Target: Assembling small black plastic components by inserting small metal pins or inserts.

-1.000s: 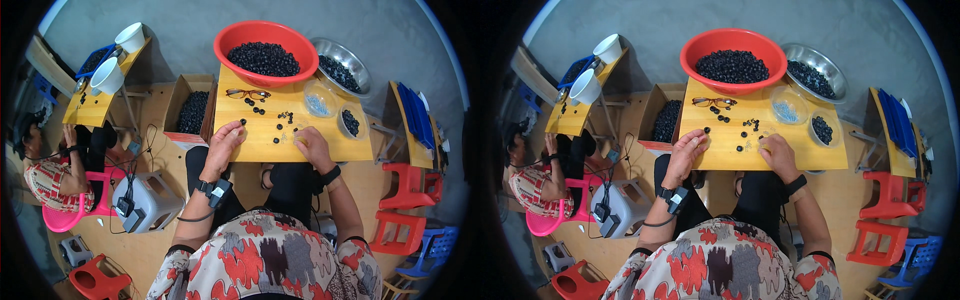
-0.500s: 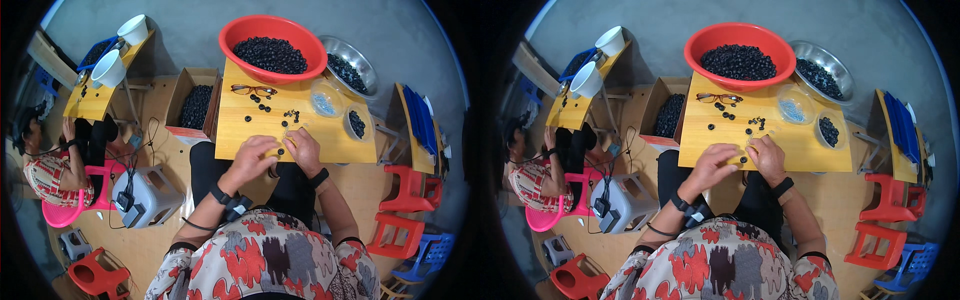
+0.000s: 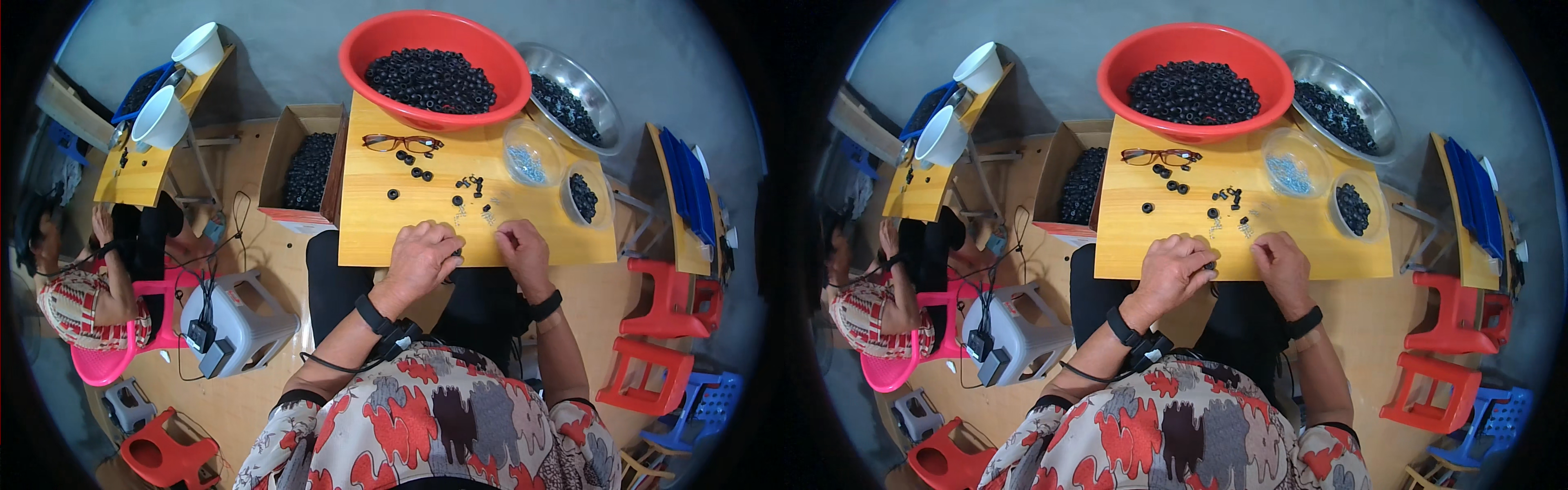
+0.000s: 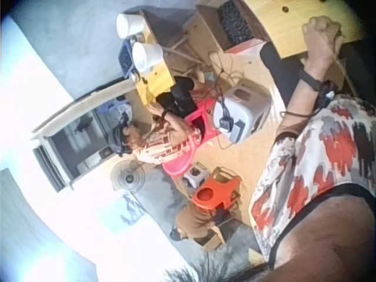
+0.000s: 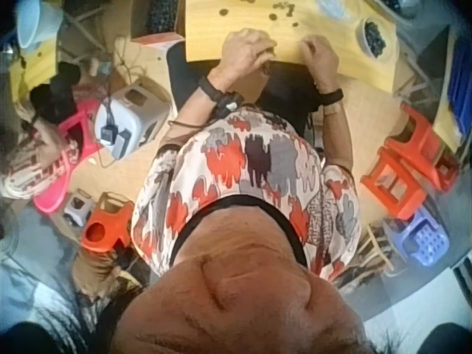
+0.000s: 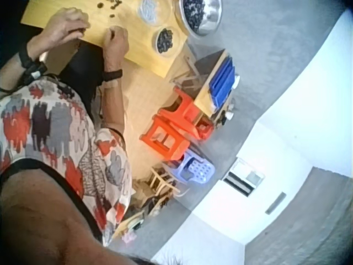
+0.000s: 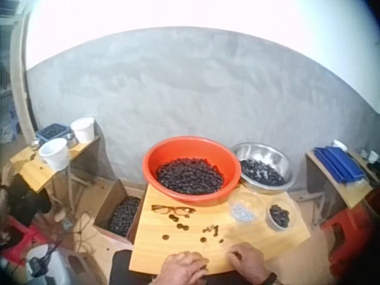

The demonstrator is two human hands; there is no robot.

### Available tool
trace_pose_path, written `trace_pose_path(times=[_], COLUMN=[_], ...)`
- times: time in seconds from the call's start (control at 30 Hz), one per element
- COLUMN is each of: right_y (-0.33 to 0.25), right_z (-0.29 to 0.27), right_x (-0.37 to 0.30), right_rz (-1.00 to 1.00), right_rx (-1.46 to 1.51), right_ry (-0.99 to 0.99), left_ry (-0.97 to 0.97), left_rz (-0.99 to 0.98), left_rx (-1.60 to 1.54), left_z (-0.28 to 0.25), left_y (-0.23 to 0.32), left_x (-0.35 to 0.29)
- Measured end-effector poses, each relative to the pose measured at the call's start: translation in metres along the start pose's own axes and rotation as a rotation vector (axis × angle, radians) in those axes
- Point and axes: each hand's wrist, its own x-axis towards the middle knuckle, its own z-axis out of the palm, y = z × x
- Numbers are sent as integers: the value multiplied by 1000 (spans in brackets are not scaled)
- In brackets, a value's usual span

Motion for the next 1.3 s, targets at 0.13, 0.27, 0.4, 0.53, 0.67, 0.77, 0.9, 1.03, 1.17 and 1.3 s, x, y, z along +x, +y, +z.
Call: trace_pose_path(times=[0.13,0.27,0.4,0.53,0.67,0.77,0.9,1.03,1.17,1.3], right_y=[12,14,3,-6,-7,7,22,26,25,26], right_z=[-11,-10,5,21,22,13,1,6,6,3], right_x=[-6,-2,6,12,14,22,38,47,48,44], right_rz=[85,30,-76,-92,-218,-210,25,30,-103,-88], right_rx=[-17,-20,-132,-162,-76,-35,-32,-85,-140,-202], right_ry=[21,-14,67,34,-9,-21,57,17,-4,-66], left_ry=[6,16,-10,-26,-12,3,-16,11,36,89], left_rz=[-18,-219,-371,-474,-568,-596,-631,-662,-687,-697], left_rx=[-11,-366,-644,-810,-929,-981,-972,-1079,-1103,-1284], left_z=[1,-9,-19,-26,-29,-26,-25,-24,-27,-27], left_y=[-8,-5,-5,-2,-5,-9,-9,-12,-11,-14], left_x=[1,-1,-11,-20,-29,-32,-28,-29,-29,-33])
